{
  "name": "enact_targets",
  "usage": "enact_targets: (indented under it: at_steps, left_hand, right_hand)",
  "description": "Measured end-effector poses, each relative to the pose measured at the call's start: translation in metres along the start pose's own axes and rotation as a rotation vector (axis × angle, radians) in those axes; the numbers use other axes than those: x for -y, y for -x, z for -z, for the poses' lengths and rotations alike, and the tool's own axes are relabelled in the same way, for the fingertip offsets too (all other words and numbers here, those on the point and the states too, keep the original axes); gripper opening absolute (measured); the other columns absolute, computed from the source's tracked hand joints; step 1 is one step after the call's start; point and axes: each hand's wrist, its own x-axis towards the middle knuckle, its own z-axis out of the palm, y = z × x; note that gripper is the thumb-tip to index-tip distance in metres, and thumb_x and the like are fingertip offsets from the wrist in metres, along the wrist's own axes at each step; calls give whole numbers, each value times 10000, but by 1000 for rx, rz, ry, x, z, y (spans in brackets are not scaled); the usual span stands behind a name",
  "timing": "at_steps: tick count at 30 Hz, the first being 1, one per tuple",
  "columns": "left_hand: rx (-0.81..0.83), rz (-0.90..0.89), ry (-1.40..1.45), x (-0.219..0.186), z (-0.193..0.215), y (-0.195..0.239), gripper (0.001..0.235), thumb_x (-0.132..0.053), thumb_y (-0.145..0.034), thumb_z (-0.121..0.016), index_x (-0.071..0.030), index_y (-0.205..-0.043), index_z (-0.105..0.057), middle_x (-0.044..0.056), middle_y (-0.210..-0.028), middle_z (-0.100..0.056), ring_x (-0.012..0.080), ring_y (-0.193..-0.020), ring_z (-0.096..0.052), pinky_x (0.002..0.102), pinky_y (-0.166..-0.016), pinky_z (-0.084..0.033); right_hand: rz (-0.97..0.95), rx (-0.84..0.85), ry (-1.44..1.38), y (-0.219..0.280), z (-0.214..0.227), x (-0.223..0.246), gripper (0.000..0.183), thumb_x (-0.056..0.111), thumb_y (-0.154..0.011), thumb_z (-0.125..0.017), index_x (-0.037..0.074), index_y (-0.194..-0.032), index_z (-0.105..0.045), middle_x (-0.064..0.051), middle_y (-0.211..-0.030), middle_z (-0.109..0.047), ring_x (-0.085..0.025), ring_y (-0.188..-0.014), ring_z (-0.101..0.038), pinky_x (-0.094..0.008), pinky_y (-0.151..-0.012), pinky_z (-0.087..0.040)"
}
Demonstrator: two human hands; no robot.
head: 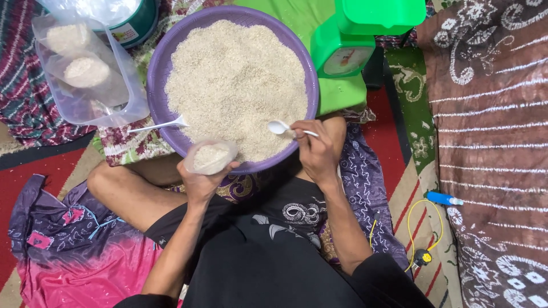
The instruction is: Scooping rice from a large basin into small plastic bags using a spoon and tying them closed.
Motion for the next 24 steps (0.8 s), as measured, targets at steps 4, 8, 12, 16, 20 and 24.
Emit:
enact_targets:
  at_steps: [4, 8, 12, 16, 20, 24]
  left_hand:
    - [-149, -47, 24, -10, 2, -18, 677, -347, -704, -985, 19, -1152, -632, 178, -1023, -686, 313, -981, -681, 509, -962, -541]
    - [-142, -45, -29, -7, 7, -17, 688, -355, -726, -976, 48, -1159, -625, 210, -1020, -681, 348, -973, -692, 515, -952, -546]
    - [-52, 18, -9, -3, 4, -12, 656, -327, -649, -1020, 36, -1087, -694, 197, -948, -736, 339, -912, -741, 465, -876, -583]
    - [-83, 18, -75, -4, 5, -16, 669, -361, -620, -1032, 5, -1075, -706, 166, -956, -757, 316, -941, -755, 411, -869, -582]
    - [-79, 26, 12, -7, 6, -21, 625, -293, -659, -1014, 23, -1095, -696, 197, -966, -749, 357, -940, -744, 481, -892, -590]
    - [-63, 28, 32, -5, 9, -23, 633, -252, -655, -1016, 0, -1131, -684, 180, -997, -752, 366, -986, -742, 501, -905, -583]
  right_hand:
    - [-21, 73, -69, 1, -5, 7, 206, 147, -1084, -544, 34, -1008, -699, -128, -897, -711, -354, -809, -692, -419, -768, -573]
    - [-113, 6, -59, 4, -3, 2, 220, 138, -1095, -549, 39, -986, -712, -103, -890, -722, -309, -798, -690, -388, -774, -560]
    - [-209, 23, -56, 6, -3, 1, 214, 120, -1110, -538, 52, -1004, -711, -89, -891, -720, -268, -789, -690, -384, -784, -552]
    - [-248, 28, -74, -6, -3, 14, 237, 189, -1126, -521, 87, -1039, -716, -68, -813, -680, -197, -748, -651, -357, -772, -543]
    - [-218, 89, -61, -11, -7, 15, 266, 206, -1140, -503, 86, -1023, -710, -72, -904, -723, -231, -761, -678, -369, -778, -546]
    - [-181, 131, -52, -15, -13, 8, 280, 202, -1143, -499, 84, -1005, -711, -75, -909, -728, -254, -782, -705, -369, -778, -552]
